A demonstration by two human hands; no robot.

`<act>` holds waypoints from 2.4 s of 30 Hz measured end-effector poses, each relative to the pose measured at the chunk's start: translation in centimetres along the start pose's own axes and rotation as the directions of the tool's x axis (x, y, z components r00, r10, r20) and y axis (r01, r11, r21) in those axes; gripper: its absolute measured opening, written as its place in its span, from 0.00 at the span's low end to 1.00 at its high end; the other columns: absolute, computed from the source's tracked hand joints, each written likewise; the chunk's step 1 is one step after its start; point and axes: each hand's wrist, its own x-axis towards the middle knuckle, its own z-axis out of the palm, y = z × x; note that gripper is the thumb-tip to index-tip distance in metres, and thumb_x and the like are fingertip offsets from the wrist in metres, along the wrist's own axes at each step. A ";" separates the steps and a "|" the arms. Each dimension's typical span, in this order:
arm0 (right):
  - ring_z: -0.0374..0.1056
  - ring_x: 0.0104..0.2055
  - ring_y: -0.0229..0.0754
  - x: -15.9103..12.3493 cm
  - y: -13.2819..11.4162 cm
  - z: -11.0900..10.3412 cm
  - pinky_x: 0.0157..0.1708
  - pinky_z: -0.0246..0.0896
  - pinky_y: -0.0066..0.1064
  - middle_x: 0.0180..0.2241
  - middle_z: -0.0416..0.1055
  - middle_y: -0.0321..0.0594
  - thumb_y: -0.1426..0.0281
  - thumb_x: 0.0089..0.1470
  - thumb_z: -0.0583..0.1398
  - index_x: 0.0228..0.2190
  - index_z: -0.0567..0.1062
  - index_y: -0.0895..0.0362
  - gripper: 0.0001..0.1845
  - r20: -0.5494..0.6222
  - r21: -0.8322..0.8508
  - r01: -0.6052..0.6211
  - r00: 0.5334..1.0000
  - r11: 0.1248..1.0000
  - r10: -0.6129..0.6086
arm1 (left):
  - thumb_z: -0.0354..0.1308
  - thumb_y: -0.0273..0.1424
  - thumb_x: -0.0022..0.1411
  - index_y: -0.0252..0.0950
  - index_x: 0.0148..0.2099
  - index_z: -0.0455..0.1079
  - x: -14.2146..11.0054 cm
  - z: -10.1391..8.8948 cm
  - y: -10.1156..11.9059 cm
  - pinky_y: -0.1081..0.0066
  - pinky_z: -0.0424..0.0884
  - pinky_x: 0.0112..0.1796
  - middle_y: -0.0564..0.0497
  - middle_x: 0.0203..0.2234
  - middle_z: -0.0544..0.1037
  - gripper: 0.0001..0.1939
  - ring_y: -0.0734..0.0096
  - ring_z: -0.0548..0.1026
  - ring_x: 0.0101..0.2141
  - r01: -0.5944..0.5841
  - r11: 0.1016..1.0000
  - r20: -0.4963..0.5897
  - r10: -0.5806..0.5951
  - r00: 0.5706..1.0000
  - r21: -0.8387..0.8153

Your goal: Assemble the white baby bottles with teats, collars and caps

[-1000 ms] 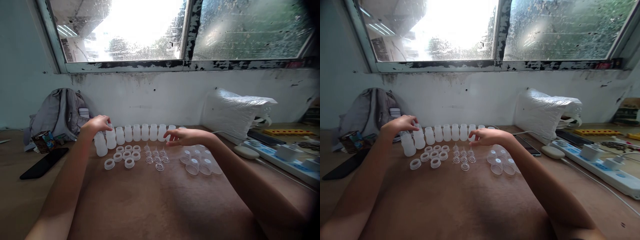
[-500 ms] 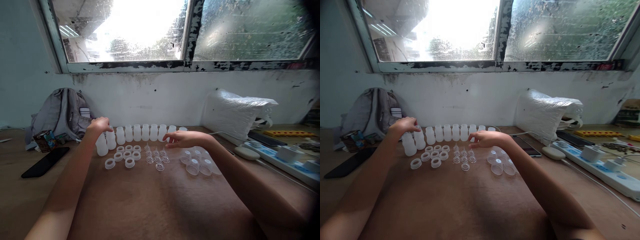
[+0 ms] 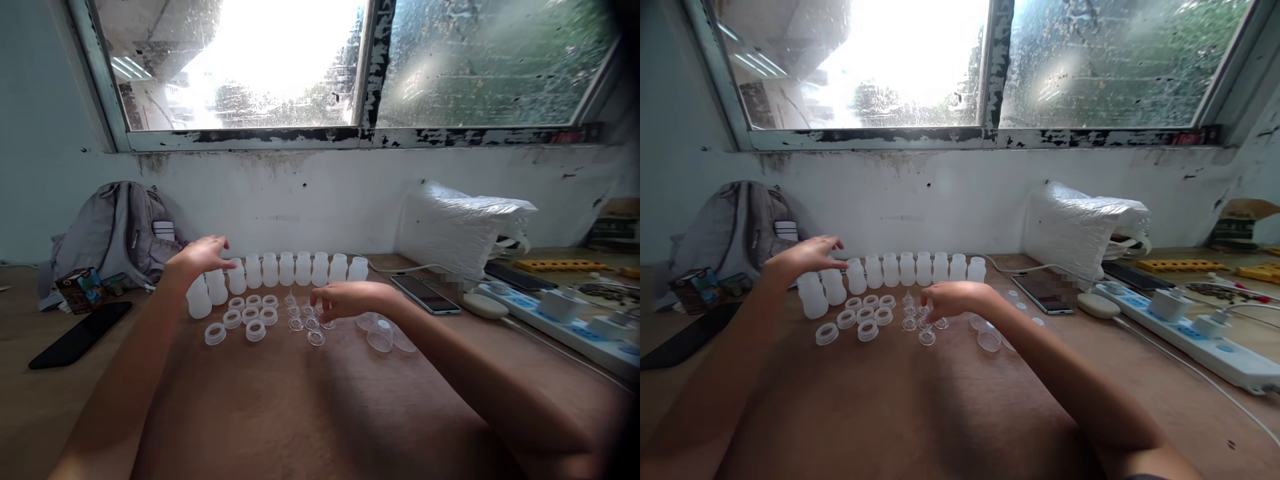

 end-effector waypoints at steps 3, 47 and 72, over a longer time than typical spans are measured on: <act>0.65 0.33 0.42 0.8 -0.6 0.9 0.23 0.53 0.26 0.33 0.69 0.38 0.71 0.43 0.58 0.37 0.70 0.54 0.15 0.054 -0.073 0.024 0.998 0.997 -0.021 | 0.56 0.49 0.42 0.41 0.41 0.68 -0.4 0.8 2.1 0.75 0.65 0.29 0.50 0.34 0.76 0.25 0.64 0.72 0.35 -0.223 0.956 0.328 0.276 0.903 -0.192; 0.63 0.22 0.32 2.2 -1.0 0.6 0.20 0.59 0.24 0.24 0.65 0.32 0.67 0.39 0.63 0.31 0.64 0.58 0.16 -0.356 0.760 0.367 0.925 0.536 -0.129 | 0.59 0.39 0.47 0.39 0.43 0.58 -1.8 2.5 6.5 0.75 0.68 0.25 0.51 0.34 0.72 0.22 0.72 0.73 0.28 -0.523 0.514 -0.241 0.517 0.821 -0.680; 0.66 0.26 0.33 2.9 0.7 0.4 0.26 0.63 0.26 0.25 0.69 0.36 0.74 0.40 0.64 0.34 0.68 0.59 0.16 -0.410 0.855 0.380 0.912 0.353 0.009 | 0.60 0.39 0.47 0.38 0.42 0.63 -1.0 4.1 7.6 0.69 0.69 0.35 0.51 0.35 0.72 0.20 0.68 0.72 0.36 -0.683 0.559 -0.423 0.536 0.730 -0.470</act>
